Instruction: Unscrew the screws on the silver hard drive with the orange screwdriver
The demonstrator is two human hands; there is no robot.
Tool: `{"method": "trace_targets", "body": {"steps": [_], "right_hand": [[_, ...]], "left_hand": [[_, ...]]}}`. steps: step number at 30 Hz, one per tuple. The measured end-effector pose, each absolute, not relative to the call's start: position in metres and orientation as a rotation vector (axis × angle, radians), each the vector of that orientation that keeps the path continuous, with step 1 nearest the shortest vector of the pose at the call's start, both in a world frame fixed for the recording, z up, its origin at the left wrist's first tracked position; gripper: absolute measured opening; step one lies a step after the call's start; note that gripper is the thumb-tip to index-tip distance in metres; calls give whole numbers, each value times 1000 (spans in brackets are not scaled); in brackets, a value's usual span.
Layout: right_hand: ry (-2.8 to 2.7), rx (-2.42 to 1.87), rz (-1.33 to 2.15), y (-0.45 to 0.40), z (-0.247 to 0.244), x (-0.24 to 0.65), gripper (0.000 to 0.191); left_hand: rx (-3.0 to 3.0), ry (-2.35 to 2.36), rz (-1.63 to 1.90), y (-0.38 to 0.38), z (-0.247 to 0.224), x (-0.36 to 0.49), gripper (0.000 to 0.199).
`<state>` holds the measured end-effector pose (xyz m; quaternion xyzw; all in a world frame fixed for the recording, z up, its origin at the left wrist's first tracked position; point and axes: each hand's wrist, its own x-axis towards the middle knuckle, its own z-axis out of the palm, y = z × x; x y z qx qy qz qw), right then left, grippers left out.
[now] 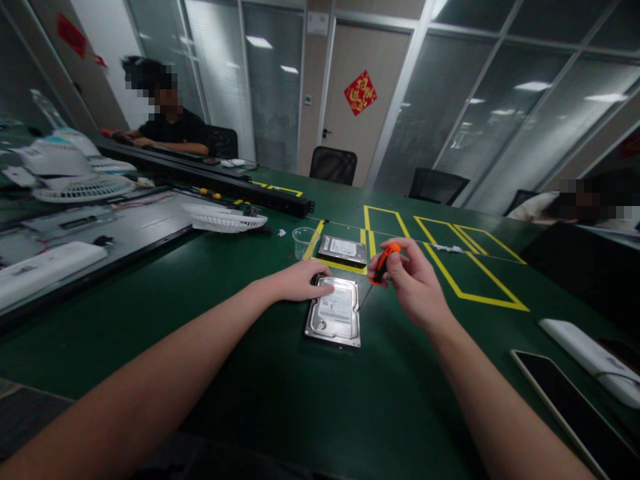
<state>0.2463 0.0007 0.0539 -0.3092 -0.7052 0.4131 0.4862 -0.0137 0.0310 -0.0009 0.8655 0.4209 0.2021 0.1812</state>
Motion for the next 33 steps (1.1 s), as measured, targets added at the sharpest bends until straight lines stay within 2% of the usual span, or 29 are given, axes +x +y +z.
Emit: {"method": "trace_targets", "body": {"steps": [33], "right_hand": [[-1690,-631,1033,2,50,246,21]], "left_hand": [[2454,1185,568,32,-1,-14,42]]}}
